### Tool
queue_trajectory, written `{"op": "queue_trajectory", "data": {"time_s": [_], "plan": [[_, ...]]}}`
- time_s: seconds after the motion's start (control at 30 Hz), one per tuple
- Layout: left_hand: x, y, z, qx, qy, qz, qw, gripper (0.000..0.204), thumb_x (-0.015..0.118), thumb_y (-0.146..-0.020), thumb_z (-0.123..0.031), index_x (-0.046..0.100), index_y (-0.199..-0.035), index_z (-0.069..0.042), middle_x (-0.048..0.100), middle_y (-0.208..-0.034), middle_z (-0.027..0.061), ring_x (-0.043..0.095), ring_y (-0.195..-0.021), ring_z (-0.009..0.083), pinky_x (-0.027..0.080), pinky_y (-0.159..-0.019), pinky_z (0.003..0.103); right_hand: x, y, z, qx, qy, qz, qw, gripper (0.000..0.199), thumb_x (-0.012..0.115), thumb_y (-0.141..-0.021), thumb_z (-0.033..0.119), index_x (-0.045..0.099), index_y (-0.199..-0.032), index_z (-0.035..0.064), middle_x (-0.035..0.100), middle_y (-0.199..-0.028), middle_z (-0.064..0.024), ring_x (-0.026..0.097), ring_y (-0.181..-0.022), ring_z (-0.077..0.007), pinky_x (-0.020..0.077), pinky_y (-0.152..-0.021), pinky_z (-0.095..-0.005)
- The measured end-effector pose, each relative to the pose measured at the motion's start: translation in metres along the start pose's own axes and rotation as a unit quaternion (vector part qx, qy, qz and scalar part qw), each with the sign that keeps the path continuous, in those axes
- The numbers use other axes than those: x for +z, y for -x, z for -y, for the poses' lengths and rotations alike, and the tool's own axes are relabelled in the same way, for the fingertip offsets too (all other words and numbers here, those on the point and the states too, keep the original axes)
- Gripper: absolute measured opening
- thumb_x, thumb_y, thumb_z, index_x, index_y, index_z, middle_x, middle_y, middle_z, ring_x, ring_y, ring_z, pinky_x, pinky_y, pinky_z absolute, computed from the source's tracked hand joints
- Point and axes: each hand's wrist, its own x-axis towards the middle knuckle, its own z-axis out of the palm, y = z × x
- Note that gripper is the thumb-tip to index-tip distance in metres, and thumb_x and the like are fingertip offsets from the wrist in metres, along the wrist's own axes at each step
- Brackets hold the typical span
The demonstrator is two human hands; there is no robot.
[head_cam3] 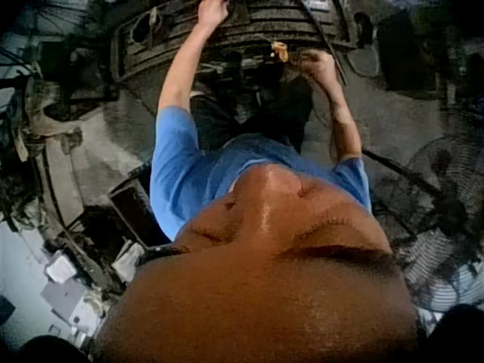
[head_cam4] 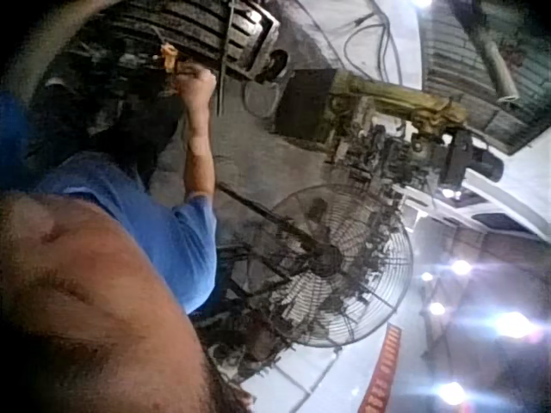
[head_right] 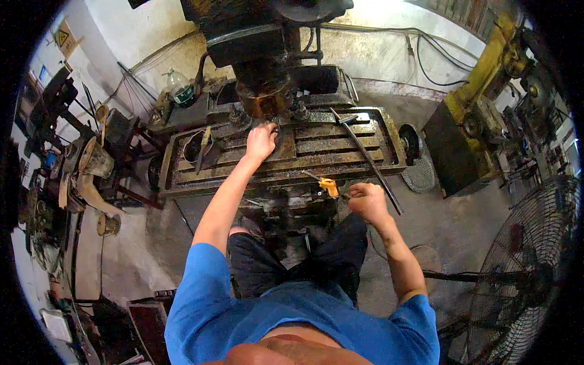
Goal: The person operates a milling machine by reaching into a bin to select metal components and placing them onto the machine's worktable. They use a yellow-handled tool to apply a substance to the parts and then activate the machine's controls.
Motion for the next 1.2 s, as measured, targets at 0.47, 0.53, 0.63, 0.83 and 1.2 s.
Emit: {"op": "queue_trajectory", "data": {"time_s": [0.47, 0.53, 0.63, 0.83, 1.2], "plan": [[-0.011, -0.021, 0.004, -0.197, -0.005, 0.070, 0.978, 0.032, 0.070, -0.066, -0.031, 0.063, -0.075, -0.002, 0.063, -0.078, 0.0179, 0.061, -0.077, 0.0319, 0.050, -0.068, 0.040, -0.278, -0.094, 0.245, -0.494, -0.355, -0.229, 0.760, 0.044, 0.050, -0.074, 0.019, 0.046, -0.113, -0.0023, 0.049, -0.115, -0.0184, 0.042, -0.115, -0.0305, 0.0248, -0.102, -0.0473], [-0.010, -0.016, 0.011, -0.202, -0.014, 0.047, 0.978, 0.033, 0.071, -0.065, -0.032, 0.063, -0.074, -0.001, 0.062, -0.078, 0.0179, 0.061, -0.077, 0.0319, 0.050, -0.067, 0.040, -0.267, -0.095, 0.218, -0.517, -0.367, -0.215, 0.743, 0.045, 0.052, -0.076, 0.031, 0.050, -0.111, 0.0026, 0.047, -0.120, -0.0201, 0.038, -0.117, -0.0376, 0.0179, -0.104, -0.0520], [0.000, -0.017, 0.009, -0.180, -0.011, 0.018, 0.983, 0.035, 0.072, -0.064, -0.033, 0.062, -0.072, 0.000, 0.062, -0.076, 0.0178, 0.061, -0.075, 0.0324, 0.049, -0.065, 0.041, -0.223, -0.054, 0.170, -0.531, -0.236, -0.231, 0.780, 0.040, 0.062, -0.068, 0.038, 0.050, -0.086, 0.0044, 0.050, -0.090, -0.0123, 0.043, -0.111, -0.0421, 0.0210, -0.100, -0.0571], [0.004, -0.012, 0.019, -0.175, -0.011, -0.014, 0.984, 0.035, 0.073, -0.063, -0.033, 0.061, -0.066, 0.000, 0.061, -0.071, 0.0183, 0.061, -0.072, 0.0335, 0.049, -0.063, 0.041, -0.187, -0.048, 0.156, -0.508, -0.240, -0.289, 0.775, 0.026, 0.052, -0.064, 0.023, 0.045, -0.076, 0.0005, 0.051, -0.084, -0.0152, 0.049, -0.101, -0.0430, 0.0272, -0.095, -0.0577], [-0.005, -0.014, 0.010, -0.197, 0.006, 0.000, 0.980, 0.033, 0.073, -0.063, -0.029, 0.061, -0.065, 0.002, 0.061, -0.072, 0.0196, 0.060, -0.072, 0.0346, 0.048, -0.063, 0.042, -0.173, -0.037, 0.152, -0.443, -0.180, -0.343, 0.808, 0.015, 0.041, -0.055, 0.009, 0.041, -0.067, 0.0005, 0.048, -0.077, -0.0138, 0.051, -0.098, -0.0393, 0.0292, -0.094, -0.0537]]}}
